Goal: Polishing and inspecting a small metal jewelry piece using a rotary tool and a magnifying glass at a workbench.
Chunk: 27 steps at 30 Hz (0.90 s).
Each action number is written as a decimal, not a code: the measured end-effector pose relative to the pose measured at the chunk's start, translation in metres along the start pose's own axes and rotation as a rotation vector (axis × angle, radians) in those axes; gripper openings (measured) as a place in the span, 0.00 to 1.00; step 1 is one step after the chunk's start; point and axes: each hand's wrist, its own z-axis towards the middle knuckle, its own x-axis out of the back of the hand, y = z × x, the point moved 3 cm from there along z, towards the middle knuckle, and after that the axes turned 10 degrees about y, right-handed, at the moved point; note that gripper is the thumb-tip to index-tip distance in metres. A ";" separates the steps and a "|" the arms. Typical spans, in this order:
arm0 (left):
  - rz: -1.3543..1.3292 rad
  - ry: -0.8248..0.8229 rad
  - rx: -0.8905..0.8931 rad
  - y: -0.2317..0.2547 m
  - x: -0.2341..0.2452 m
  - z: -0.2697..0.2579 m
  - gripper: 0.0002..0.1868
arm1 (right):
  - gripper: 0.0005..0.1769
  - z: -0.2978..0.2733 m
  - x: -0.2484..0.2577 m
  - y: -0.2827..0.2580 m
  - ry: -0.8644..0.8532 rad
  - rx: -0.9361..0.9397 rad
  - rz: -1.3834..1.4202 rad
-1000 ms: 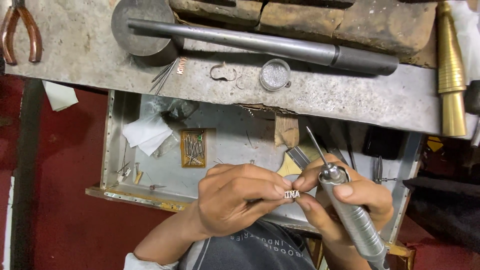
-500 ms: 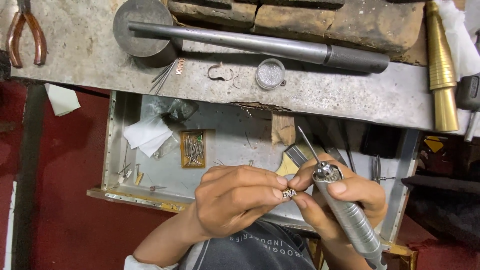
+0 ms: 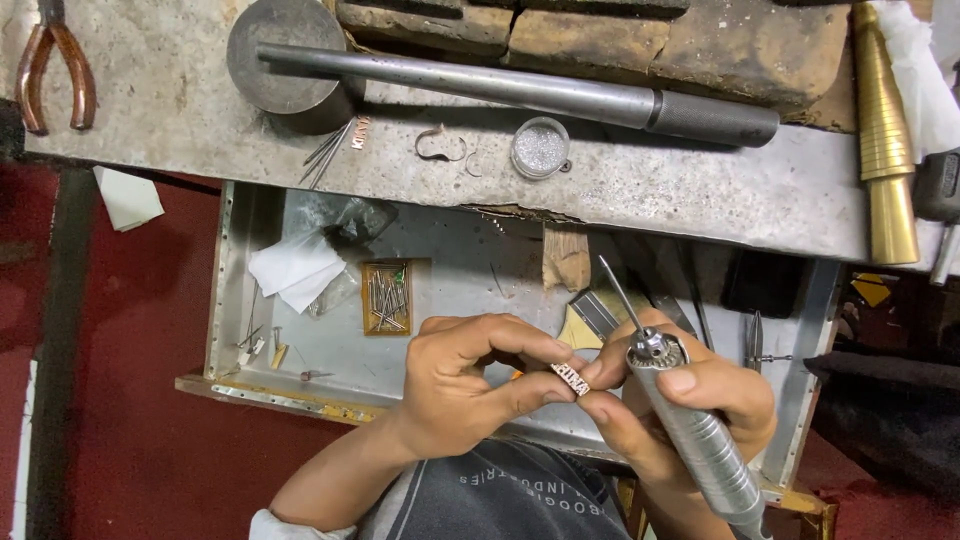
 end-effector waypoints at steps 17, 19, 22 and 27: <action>0.062 0.070 -0.297 0.007 0.000 0.004 0.10 | 0.34 0.000 0.004 -0.003 -0.054 0.170 -0.235; 0.048 0.043 -0.365 0.001 0.000 -0.001 0.12 | 0.35 0.003 0.002 -0.005 -0.060 0.204 -0.259; 0.075 -0.005 -0.440 0.010 0.001 -0.002 0.11 | 0.32 0.004 0.000 -0.005 -0.058 0.277 -0.309; 0.150 -0.038 -0.429 0.013 0.004 -0.006 0.10 | 0.32 0.005 0.000 -0.009 -0.101 0.307 -0.358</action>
